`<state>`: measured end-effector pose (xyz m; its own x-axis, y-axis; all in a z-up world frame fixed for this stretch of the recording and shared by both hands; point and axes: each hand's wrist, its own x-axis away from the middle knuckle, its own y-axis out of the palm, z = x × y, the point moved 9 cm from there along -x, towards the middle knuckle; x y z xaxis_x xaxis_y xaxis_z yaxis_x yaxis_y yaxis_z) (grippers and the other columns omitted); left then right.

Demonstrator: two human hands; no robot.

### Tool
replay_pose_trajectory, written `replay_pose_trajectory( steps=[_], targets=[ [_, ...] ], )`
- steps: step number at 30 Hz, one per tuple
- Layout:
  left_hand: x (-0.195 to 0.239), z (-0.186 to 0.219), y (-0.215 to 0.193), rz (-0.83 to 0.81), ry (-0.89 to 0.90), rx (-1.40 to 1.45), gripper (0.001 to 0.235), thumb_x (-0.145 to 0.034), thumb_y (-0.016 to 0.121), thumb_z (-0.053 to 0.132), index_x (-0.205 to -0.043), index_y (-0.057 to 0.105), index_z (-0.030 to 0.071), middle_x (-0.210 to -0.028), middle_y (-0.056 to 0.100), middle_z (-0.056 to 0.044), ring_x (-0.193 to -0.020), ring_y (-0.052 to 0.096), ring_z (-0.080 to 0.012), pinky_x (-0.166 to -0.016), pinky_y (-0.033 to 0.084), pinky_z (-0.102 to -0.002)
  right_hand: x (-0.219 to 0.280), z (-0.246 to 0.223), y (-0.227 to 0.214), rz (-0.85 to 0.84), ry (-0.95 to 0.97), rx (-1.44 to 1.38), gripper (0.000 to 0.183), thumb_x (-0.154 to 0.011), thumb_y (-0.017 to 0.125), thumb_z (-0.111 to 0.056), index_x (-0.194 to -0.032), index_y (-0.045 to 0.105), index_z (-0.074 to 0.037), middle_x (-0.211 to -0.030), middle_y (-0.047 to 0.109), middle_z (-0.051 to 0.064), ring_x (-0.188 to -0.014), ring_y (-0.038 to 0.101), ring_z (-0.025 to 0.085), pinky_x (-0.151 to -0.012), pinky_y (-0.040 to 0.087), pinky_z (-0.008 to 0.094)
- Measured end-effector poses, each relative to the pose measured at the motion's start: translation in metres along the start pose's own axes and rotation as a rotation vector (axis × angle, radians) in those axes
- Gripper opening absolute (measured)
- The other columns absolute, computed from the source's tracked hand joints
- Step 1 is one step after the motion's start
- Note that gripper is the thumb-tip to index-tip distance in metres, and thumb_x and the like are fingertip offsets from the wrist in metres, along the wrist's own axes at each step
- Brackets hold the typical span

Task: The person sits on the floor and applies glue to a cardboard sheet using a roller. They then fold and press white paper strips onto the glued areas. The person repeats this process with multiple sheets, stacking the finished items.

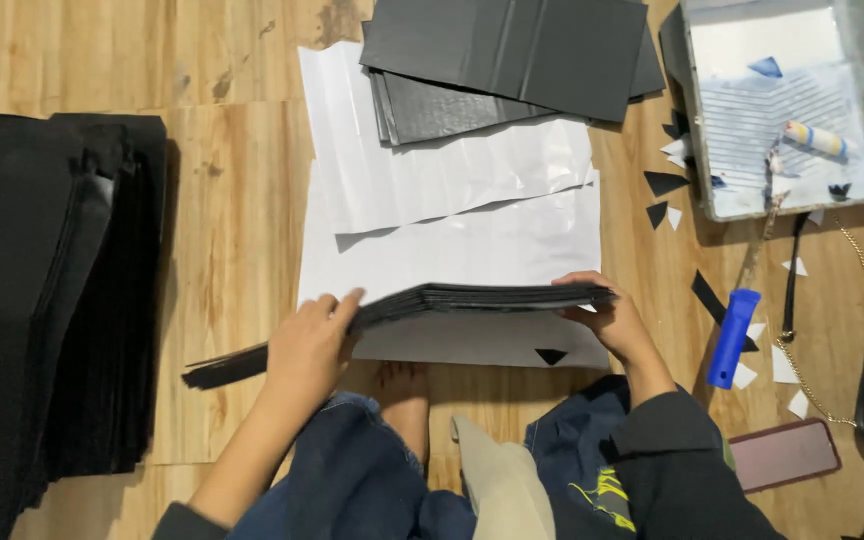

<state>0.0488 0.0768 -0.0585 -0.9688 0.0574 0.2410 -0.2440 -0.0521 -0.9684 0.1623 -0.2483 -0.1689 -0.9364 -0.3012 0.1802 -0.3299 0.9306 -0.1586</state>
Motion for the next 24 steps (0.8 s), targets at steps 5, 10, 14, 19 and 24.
replay_pose_trajectory(
  steps=[5,10,14,19,24],
  targets=[
    [0.024,-0.017,-0.008,0.391,0.019,-0.104,0.055,-0.065,0.076,0.035,-0.113,0.059,0.013,-0.078,0.058,-0.003,-0.074,0.061,-0.0216,-0.064,0.048,-0.033,0.006,-0.017,0.011,-0.036,0.059,0.141,0.048,-0.061,0.078,0.005,-0.107,0.065,-0.005,-0.099,0.068,0.016,-0.106,0.059,0.03,-0.099,0.04,0.046],
    [0.017,-0.027,-0.017,0.525,0.159,-0.171,0.048,-0.062,0.074,0.045,-0.096,0.06,0.015,-0.068,0.056,0.001,-0.063,0.061,-0.0169,-0.058,0.048,-0.026,-0.003,0.025,-0.002,0.01,0.025,0.203,0.036,-0.069,0.077,0.001,-0.103,0.068,-0.003,-0.098,0.068,0.018,-0.104,0.061,0.033,-0.098,0.042,0.049],
    [-0.02,-0.029,-0.051,0.211,0.199,-0.138,0.042,-0.07,0.069,0.036,-0.108,0.057,0.02,-0.082,0.067,-0.001,-0.077,0.068,-0.0217,-0.068,0.055,-0.033,0.009,0.048,-0.004,0.106,0.204,-0.091,0.048,-0.067,0.081,-0.002,-0.111,0.063,-0.004,-0.1,0.067,0.012,-0.094,0.06,0.023,-0.087,0.048,0.042],
    [-0.088,-0.044,-0.041,-0.183,0.142,-0.048,0.048,-0.076,0.062,0.05,-0.11,0.061,0.016,-0.089,0.072,-0.011,-0.088,0.069,-0.0319,-0.078,0.055,-0.043,0.001,0.063,0.016,0.143,0.286,-0.105,0.053,-0.066,0.083,-0.009,-0.112,0.058,-0.006,-0.102,0.065,0.006,-0.092,0.058,0.018,-0.087,0.047,0.038],
    [-0.127,-0.107,0.044,0.331,0.127,-0.35,0.038,-0.084,0.06,0.027,-0.121,0.056,0.036,-0.104,0.063,0.005,-0.103,0.061,-0.0162,-0.081,0.046,-0.029,-0.019,0.08,0.035,0.237,0.33,0.048,0.055,-0.069,0.084,-0.03,-0.114,0.057,-0.014,-0.107,0.065,0.009,-0.103,0.061,0.022,-0.09,0.047,0.039]
  ],
)
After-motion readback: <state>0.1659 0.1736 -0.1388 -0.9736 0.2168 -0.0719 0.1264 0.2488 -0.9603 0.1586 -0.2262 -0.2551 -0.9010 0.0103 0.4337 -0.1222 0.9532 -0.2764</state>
